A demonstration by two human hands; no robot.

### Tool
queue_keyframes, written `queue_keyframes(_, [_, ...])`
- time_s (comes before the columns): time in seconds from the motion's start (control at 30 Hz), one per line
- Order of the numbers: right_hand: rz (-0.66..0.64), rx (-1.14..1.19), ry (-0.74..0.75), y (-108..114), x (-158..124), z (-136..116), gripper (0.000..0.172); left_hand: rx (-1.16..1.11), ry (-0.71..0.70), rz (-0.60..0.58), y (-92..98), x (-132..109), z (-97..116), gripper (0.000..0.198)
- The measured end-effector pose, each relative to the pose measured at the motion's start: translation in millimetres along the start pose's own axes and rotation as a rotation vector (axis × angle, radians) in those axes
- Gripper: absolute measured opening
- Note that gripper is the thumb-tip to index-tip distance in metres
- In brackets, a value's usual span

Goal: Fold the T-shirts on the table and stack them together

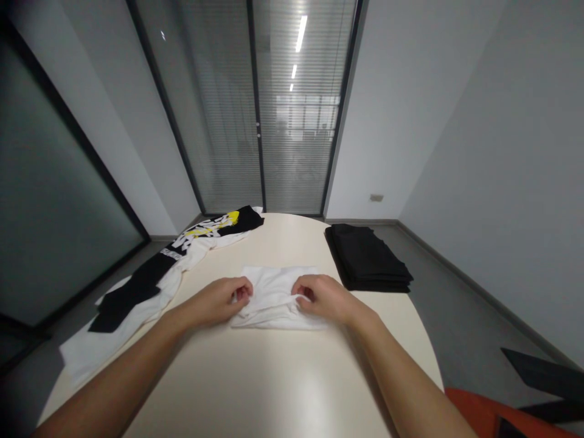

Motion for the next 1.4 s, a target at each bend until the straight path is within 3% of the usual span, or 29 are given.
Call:
queue_keyframes(0.13, [0.12, 0.053, 0.006, 7, 2, 4, 0.014, -0.025, -0.014, -0.045, 3.7, -2, 4, 0.02])
queue_keyframes(0.2, [0.14, 0.041, 0.084, 7, 1, 0, 0.016, -0.038, -0.002, -0.089, 3.2, -4, 4, 0.026])
queue_keyframes(0.3, [0.118, 0.01, 0.202, 4, 0, -7, 0.025, -0.038, 0.013, -0.095, 3.1, -5, 1, 0.018])
queue_keyframes(0.57, [0.067, -0.064, 0.259, -5, -5, -17, 0.023, 0.027, -0.008, 0.126, 13.1, -3, -6, 0.013])
queue_keyframes(0.7, [0.117, -0.104, 0.286, -6, -4, -24, 0.012, 0.062, -0.161, 0.116, 13.4, 0, 1, 0.023])
queue_keyframes(0.83, [0.205, -0.184, 0.325, -13, -4, -38, 0.01, 0.041, -0.199, 0.158, 18.1, -2, 3, 0.028])
queue_keyframes(0.97, [0.215, -0.275, 0.333, -30, -4, -57, 0.017, 0.005, -0.187, 0.048, 15.0, -6, 1, 0.052])
queue_keyframes(1.03, [0.203, -0.303, 0.326, -38, -4, -64, 0.021, 0.012, -0.148, -0.004, 13.1, -8, -3, 0.06])
queue_keyframes(1.13, [0.208, -0.316, 0.269, -42, -1, -66, 0.027, 0.049, -0.061, -0.005, 14.2, -8, -7, 0.041])
queue_keyframes(1.23, [0.217, -0.304, 0.174, -41, 3, -61, 0.027, 0.04, 0.027, 0.06, 18.3, -6, -10, 0.02])
queue_keyframes(1.4, [0.252, -0.227, 0.035, -35, 10, -56, 0.021, -0.259, 0.129, 0.226, 17.5, -2, -15, 0.023])
Point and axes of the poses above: each hand's wrist, its own x-axis towards the middle knuckle, its own y-axis out of the back of the hand, z = x × y, the point moved 6 cm from there along x, towards the middle knuckle, and after that the axes turned 14 degrees about -y, right-handed, at the moved point
